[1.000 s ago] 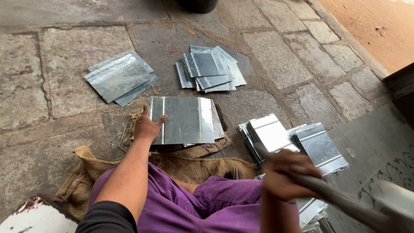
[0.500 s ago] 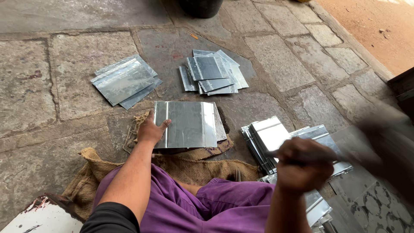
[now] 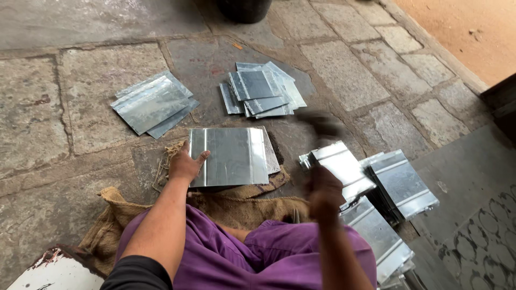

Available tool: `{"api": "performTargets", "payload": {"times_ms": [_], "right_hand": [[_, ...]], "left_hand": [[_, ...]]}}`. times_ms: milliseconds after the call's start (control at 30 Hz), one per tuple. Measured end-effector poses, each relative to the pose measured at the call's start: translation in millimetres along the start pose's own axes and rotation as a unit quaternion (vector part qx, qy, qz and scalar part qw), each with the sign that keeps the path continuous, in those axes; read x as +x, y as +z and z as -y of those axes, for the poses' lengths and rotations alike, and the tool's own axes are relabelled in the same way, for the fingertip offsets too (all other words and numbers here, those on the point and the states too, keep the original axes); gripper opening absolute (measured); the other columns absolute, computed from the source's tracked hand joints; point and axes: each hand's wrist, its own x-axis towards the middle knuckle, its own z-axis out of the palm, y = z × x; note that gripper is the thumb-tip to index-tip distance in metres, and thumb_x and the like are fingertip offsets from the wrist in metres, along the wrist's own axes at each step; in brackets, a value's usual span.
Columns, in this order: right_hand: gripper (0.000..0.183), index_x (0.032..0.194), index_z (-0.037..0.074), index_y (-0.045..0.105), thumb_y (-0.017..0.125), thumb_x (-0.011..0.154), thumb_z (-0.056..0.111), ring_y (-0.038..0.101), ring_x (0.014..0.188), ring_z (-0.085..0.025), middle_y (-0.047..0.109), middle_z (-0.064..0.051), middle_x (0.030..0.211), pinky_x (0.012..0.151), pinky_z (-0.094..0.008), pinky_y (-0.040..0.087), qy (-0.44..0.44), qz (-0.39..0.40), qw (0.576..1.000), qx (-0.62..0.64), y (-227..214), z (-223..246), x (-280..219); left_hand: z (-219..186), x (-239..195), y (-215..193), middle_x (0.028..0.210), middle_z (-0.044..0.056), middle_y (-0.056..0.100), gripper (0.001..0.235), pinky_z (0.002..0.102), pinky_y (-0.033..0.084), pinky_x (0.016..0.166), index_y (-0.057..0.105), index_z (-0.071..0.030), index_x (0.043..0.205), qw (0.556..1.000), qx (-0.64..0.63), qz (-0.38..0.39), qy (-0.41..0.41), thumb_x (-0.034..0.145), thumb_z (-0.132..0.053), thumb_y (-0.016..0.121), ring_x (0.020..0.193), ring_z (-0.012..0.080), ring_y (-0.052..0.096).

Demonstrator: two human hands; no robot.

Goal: The person sits on the ground and uses a hammer to repeatedly strike a metal sheet placed on a sack. They hold the sheet with one hand and strike it with the other, occasionally adjusting its position. Finished sheets are stacked nearby.

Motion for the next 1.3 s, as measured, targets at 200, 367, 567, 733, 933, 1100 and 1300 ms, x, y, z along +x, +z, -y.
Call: {"api": "performTargets", "payload": {"times_ms": [200,367,567,733,933,1100,1300], "right_hand": [[0.039,0.099,0.007,0.064,0.042,0.116,0.035,0.058,0.064,-0.013,0.066,-0.007,0.083,0.054,-0.029,0.049,-0.383,-0.020,0.910,0.159,-26,37,11],[0.029,0.093,0.006,0.068,0.046,0.108,0.020,0.058,0.068,-0.017,0.067,-0.011,0.084,0.058,-0.031,0.049,-0.065,0.052,0.984,-0.157,32,-61,-38],[0.037,0.092,0.004,0.066,0.052,0.111,0.032,0.052,0.058,-0.019,0.064,-0.013,0.077,0.051,-0.034,0.043,0.077,0.059,0.959,-0.266,9,-34,-16],[0.039,0.107,0.006,0.066,0.054,0.108,0.043,0.057,0.069,-0.016,0.067,-0.008,0.092,0.060,-0.030,0.049,-0.189,0.048,0.962,0.190,-36,36,13],[0.053,0.102,0.007,0.067,0.042,0.108,0.053,0.049,0.071,-0.021,0.063,-0.009,0.088,0.064,-0.030,0.044,-0.151,0.030,0.972,0.178,5,-26,-17],[0.033,0.095,0.008,0.072,0.055,0.103,0.036,0.045,0.050,-0.013,0.060,0.000,0.065,0.044,-0.028,0.036,0.229,0.102,0.898,-0.362,48,-58,-23],[0.033,0.108,0.003,0.067,0.050,0.110,0.031,0.052,0.059,-0.016,0.065,-0.008,0.080,0.047,-0.030,0.039,-0.029,0.055,0.976,0.207,-11,18,1]], "left_hand": [[-16,-7,-15,0.146,0.022,0.056,0.114,0.041,0.055,0.103,0.023,-0.010,0.164,0.993,-0.035,0.073,-0.084,0.077,-0.073,0.060,0.096,0.0306,0.080],[-14,-13,-14,0.142,0.023,0.061,0.116,0.040,0.057,0.104,0.023,-0.009,0.165,0.990,-0.044,0.082,-0.101,0.077,-0.074,0.060,0.100,0.0308,0.080],[8,1,1,0.149,0.026,0.053,0.113,0.046,0.050,0.107,0.027,-0.007,0.161,0.999,-0.004,0.030,-0.041,0.082,-0.076,0.068,0.130,0.0399,0.060],[8,1,2,0.156,0.022,0.044,0.121,0.042,0.053,0.105,0.003,-0.017,0.166,0.996,-0.026,0.045,-0.069,0.079,-0.075,0.065,0.127,0.0382,0.062],[5,0,1,0.158,0.022,0.043,0.122,0.040,0.053,0.106,-0.002,-0.021,0.168,0.995,-0.032,0.052,-0.083,0.079,-0.074,0.064,0.127,0.0365,0.063],[-2,2,-6,0.157,0.021,0.043,0.123,0.041,0.052,0.105,0.000,-0.017,0.164,0.999,-0.036,0.000,-0.030,0.080,-0.077,0.066,0.127,0.0376,0.061],[-16,-15,-21,0.160,0.021,0.040,0.120,0.045,0.065,0.089,-0.003,-0.024,0.168,0.985,-0.065,0.096,-0.124,0.077,-0.070,0.060,0.104,0.0391,0.077]]}}
